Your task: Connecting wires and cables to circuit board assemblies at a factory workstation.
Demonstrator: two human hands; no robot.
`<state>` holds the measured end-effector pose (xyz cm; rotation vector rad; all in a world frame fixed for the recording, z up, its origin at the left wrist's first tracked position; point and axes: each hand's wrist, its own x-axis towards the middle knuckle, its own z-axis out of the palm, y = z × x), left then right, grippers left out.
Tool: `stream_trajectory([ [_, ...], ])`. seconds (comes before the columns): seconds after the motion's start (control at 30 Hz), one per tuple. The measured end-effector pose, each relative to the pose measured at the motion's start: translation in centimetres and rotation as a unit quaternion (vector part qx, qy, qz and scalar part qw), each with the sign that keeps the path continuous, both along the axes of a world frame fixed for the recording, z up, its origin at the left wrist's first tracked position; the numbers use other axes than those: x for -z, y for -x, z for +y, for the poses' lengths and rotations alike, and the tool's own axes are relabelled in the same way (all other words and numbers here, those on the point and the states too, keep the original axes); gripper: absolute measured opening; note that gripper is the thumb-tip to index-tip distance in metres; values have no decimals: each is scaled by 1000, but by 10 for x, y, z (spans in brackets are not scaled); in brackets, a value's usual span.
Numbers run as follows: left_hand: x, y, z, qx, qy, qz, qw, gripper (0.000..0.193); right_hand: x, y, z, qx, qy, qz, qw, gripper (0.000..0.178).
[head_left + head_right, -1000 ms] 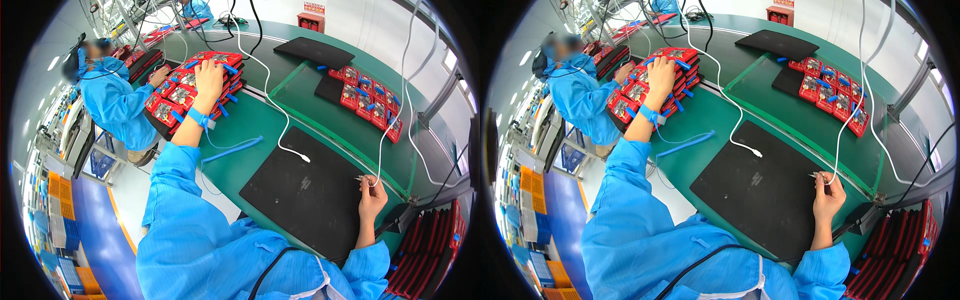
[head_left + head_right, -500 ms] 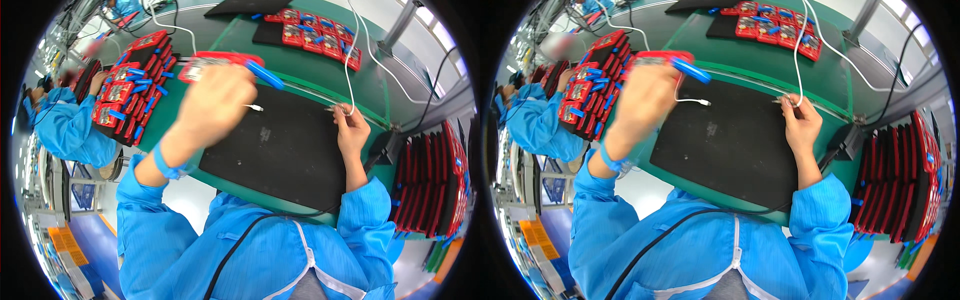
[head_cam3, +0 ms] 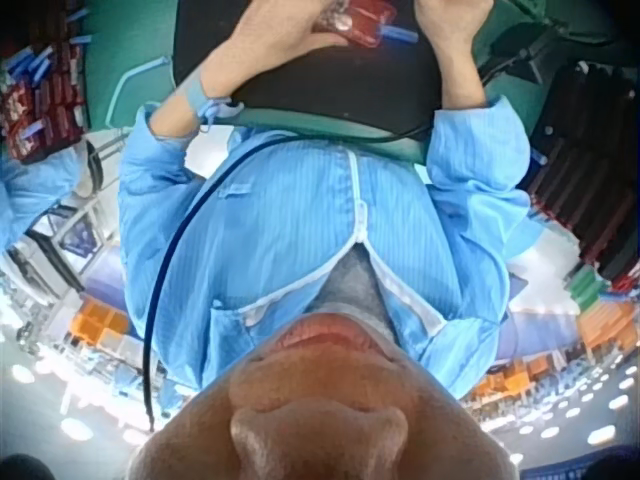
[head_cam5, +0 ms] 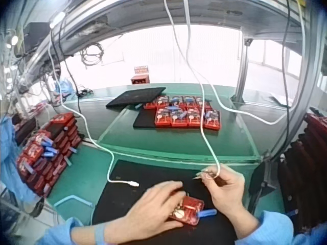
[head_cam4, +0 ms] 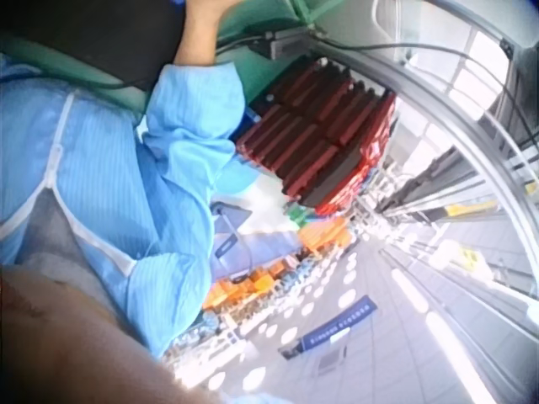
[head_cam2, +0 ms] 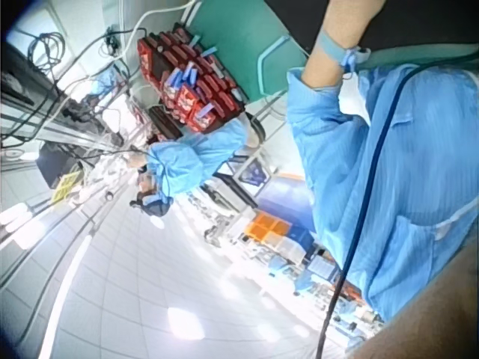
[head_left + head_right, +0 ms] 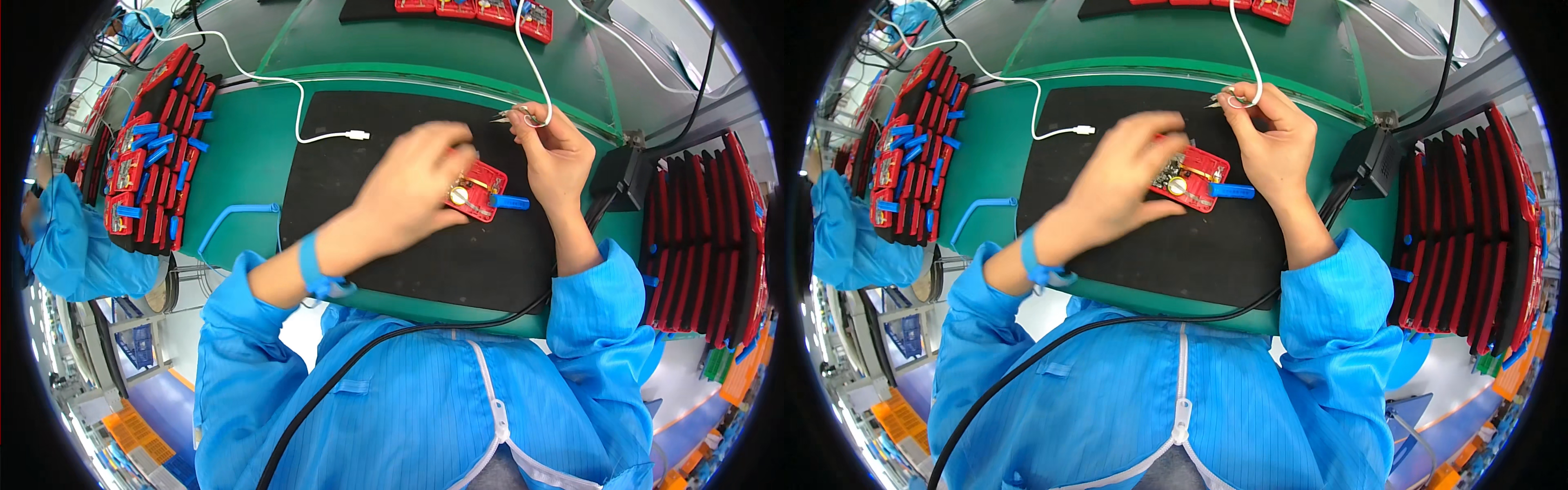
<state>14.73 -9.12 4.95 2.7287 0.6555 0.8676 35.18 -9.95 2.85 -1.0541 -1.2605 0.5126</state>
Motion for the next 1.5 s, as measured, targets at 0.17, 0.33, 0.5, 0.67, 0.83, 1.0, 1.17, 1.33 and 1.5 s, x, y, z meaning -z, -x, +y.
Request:
stream_trajectory([
  [0.17, 15, 30, 22, -3, 169, 20, 985, 89, -6, 13, -10, -70, 64, -42, 995, 10],
  [0.33, 21, 24, 4, -84, 105, 14, 991, 86, -10, 17, -14, -118, 110, -165, 973, 12],
  [0.5, 3, 24, 25, -85, 136, -47, 986, 23, -9, 19, -8, -172, 114, -179, 962, 10],
  [0.67, 1, 12, 33, -42, 170, -79, 981, 12, -10, 20, -5, -191, 83, -201, 957, 11],
  [0.83, 2, 15, 33, -24, 272, -83, 958, 11, -10, 20, -5, -200, 85, -222, 951, 12],
  [1.0, 5, 15, 32, -27, 255, -67, 964, 9, -10, 20, -2, -187, 39, -252, 949, 12],
  [1.17, 9, 14, 31, -17, 275, -85, 958, 9, -9, 18, -2, -178, 12, -289, 941, 15],
  [1.33, 12, 14, 28, -22, 251, -86, 964, 10, -7, 17, 2, -170, -49, -333, 926, 16],
  [1.5, 13, 15, 28, -19, 228, -102, 968, 11, -8, 19, 0, -174, -37, -322, 930, 16],
])
